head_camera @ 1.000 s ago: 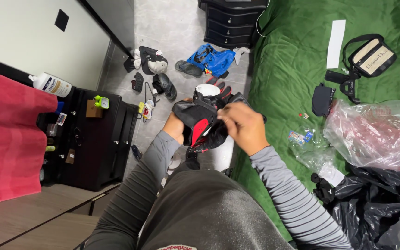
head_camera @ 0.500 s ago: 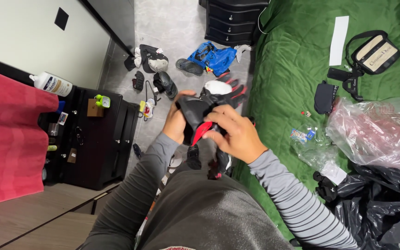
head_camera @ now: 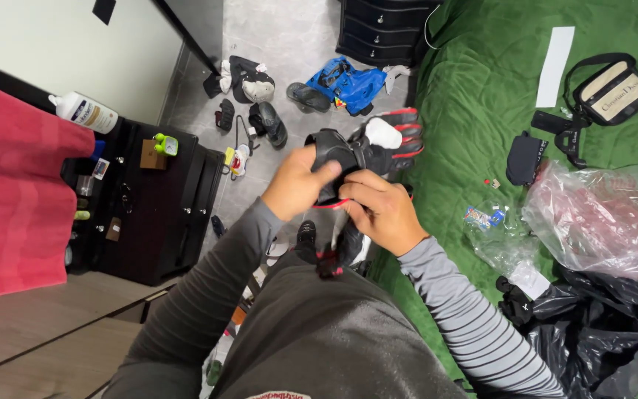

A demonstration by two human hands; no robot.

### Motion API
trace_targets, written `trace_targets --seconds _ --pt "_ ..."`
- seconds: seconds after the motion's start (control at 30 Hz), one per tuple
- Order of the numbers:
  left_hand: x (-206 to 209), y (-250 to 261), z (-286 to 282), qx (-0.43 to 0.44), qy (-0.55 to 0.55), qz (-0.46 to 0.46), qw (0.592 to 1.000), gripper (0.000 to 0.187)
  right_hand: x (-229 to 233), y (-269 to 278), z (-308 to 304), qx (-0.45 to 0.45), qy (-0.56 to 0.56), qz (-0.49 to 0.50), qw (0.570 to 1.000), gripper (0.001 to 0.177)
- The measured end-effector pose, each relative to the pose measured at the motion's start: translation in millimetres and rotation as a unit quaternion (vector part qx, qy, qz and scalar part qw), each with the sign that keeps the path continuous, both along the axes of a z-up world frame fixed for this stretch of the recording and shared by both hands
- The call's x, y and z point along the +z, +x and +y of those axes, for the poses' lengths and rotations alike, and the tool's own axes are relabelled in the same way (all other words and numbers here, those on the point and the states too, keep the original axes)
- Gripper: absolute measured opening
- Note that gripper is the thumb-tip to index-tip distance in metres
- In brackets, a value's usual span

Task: Gather objects, inspect items, and place trash into a large black bag in a bedroom.

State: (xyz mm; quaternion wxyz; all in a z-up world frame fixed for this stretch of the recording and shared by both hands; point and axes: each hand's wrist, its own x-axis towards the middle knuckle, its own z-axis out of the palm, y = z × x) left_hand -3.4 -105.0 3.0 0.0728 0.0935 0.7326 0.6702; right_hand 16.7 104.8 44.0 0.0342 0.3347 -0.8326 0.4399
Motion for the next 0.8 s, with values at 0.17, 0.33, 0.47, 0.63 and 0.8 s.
trace_targets --seconds 0.17,0.33,0.47,0.63,0.8 --pt "-2 -22 -25 0.114 0.055 -0.046 0.991 0.017 5 9 10 0.056 -0.013 0.022 0.998 0.017" --pt "14 -10 -16 0.001 0.108 -0.022 0.994 0.043 6 7 15 0.062 -0.008 0.009 0.998 0.012" --pt "-17 -11 -12 -0.017 0.154 -0.032 0.987 0.071 3 6 18 0.066 -0.024 -0.010 0.997 0.012" --pt "-20 0 -19 -0.039 0.148 -0.006 0.988 0.076 -13 8 23 0.063 -0.087 -0.043 0.993 0.011" --pt "29 16 -16 -0.158 0.220 -0.072 0.960 0.099 -28 10 25 0.011 -0.112 -0.145 0.983 0.015"
